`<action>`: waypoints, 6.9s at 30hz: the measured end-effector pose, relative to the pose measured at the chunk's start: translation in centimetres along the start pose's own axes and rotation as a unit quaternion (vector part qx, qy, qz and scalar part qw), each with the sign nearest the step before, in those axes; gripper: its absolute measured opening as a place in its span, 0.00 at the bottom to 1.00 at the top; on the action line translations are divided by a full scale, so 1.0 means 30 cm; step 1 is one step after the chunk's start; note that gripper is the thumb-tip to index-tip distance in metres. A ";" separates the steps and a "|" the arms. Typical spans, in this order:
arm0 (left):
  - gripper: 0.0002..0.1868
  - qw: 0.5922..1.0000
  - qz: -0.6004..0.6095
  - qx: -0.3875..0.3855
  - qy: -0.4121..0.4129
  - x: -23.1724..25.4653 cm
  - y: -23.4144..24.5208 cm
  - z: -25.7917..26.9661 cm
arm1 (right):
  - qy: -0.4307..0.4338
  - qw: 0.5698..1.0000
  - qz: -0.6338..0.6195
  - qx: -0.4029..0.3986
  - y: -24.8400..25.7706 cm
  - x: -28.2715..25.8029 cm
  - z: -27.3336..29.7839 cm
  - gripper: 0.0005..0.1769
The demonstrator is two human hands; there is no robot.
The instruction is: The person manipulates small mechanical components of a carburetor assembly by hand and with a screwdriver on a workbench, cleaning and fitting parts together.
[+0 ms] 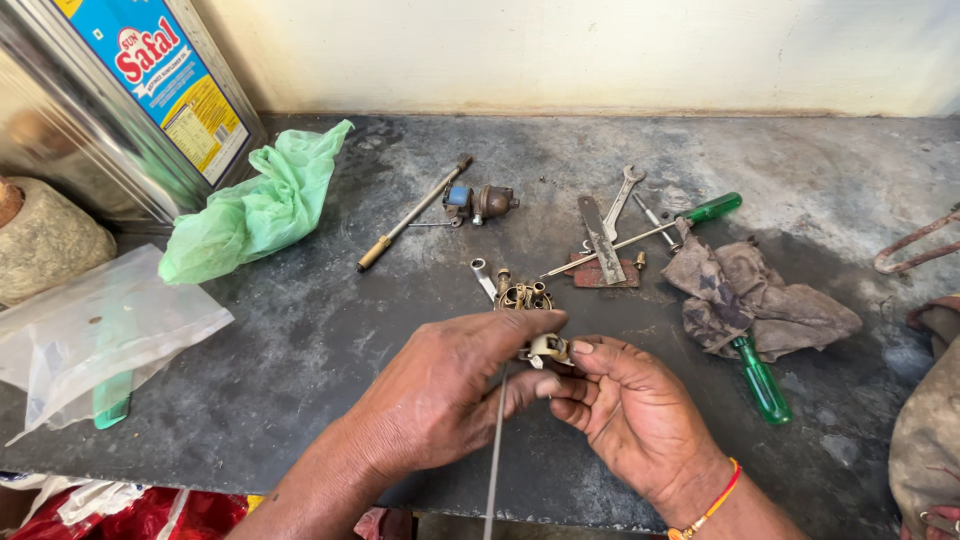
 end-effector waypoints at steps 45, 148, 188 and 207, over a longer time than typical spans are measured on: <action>0.12 0.986 -0.148 -0.055 0.052 -0.071 -0.023 0.090 | -0.054 0.995 0.067 0.043 -0.028 0.103 -0.006 0.12; 0.32 0.898 -0.115 0.352 0.239 -0.268 -0.232 0.772 | 0.162 0.970 -0.058 0.173 0.109 -0.268 0.042 0.07; 0.33 0.995 -0.088 0.008 0.049 -0.037 -0.077 0.058 | 0.005 0.991 0.018 0.130 0.085 0.060 -0.004 0.09; 0.28 0.994 -0.112 0.003 0.007 0.000 -0.037 0.067 | -0.012 0.997 0.035 0.071 0.042 0.057 0.003 0.07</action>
Point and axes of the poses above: each hand's wrist, its own z-axis away from the middle knuckle, its own y-axis out of the back of the hand, x = y × z, the point moved 9 cm from there along -z, towards the middle knuckle, and after that the axes turned 4 degrees about -z, right-handed, at the moved point
